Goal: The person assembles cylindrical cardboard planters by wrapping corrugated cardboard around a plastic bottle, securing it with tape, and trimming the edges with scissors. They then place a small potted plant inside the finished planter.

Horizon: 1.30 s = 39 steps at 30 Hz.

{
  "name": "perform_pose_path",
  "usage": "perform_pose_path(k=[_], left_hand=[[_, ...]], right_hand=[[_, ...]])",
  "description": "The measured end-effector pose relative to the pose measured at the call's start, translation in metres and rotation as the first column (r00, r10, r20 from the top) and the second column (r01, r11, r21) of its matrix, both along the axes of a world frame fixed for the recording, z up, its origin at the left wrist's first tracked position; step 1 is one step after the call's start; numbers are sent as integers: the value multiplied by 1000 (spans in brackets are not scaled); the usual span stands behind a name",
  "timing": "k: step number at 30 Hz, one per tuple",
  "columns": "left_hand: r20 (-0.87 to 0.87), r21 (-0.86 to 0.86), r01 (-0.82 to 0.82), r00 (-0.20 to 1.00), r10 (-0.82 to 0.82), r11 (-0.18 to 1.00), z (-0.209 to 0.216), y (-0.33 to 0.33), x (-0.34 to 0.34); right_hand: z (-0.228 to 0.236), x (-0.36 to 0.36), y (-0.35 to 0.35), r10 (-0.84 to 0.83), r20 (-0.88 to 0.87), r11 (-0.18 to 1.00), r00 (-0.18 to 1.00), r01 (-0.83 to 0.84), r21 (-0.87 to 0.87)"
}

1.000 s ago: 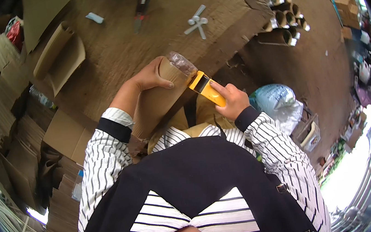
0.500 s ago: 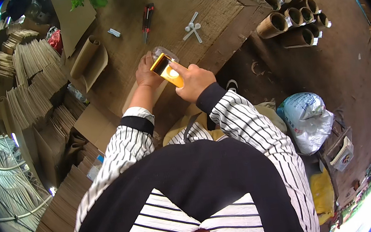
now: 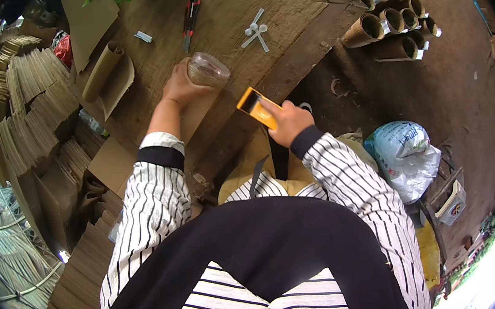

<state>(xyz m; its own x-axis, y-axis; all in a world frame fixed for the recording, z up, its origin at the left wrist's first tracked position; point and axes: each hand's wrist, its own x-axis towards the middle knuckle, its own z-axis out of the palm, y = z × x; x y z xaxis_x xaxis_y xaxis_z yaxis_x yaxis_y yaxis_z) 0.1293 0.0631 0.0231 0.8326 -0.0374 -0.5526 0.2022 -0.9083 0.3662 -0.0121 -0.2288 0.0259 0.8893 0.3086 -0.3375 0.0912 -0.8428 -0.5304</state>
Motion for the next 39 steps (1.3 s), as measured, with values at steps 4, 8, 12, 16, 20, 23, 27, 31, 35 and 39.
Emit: perform_pose_path(k=[4,8,12,16,20,23,27,31,35,39], left_hand=[[-74,-384,-121,992,100,915,-54,71,31],[-39,-295,-239,970,238,925,-36,93,41],[170,44,84,981,-91,995,-21,75,25],[357,360,-68,932,-70,931,-27,31,9],[268,260,-83,963,11,962,-32,49,28],[299,239,-156,951,80,958,-33,51,21],[230,252,-117,971,58,961,-21,52,27],[158,87,-101,984,87,991,-15,70,45],[66,-83,-88,993,93,993,-19,96,68],[-11,-260,-86,996,87,962,-26,118,81]], right_hand=[[-10,45,41,6,-8,1000,1000,-6,29],[-13,77,79,-14,45,999,999,12,47],[-3,101,96,-20,33,999,999,19,30],[12,119,121,-26,70,997,997,21,74],[27,125,113,-10,108,988,994,-7,152],[50,103,84,50,173,981,984,-81,177],[49,79,47,53,76,996,996,-58,70],[8,103,68,88,118,996,989,-87,-14],[-9,152,116,82,10,996,997,-81,-25],[-15,155,135,39,52,999,998,-38,-13]])
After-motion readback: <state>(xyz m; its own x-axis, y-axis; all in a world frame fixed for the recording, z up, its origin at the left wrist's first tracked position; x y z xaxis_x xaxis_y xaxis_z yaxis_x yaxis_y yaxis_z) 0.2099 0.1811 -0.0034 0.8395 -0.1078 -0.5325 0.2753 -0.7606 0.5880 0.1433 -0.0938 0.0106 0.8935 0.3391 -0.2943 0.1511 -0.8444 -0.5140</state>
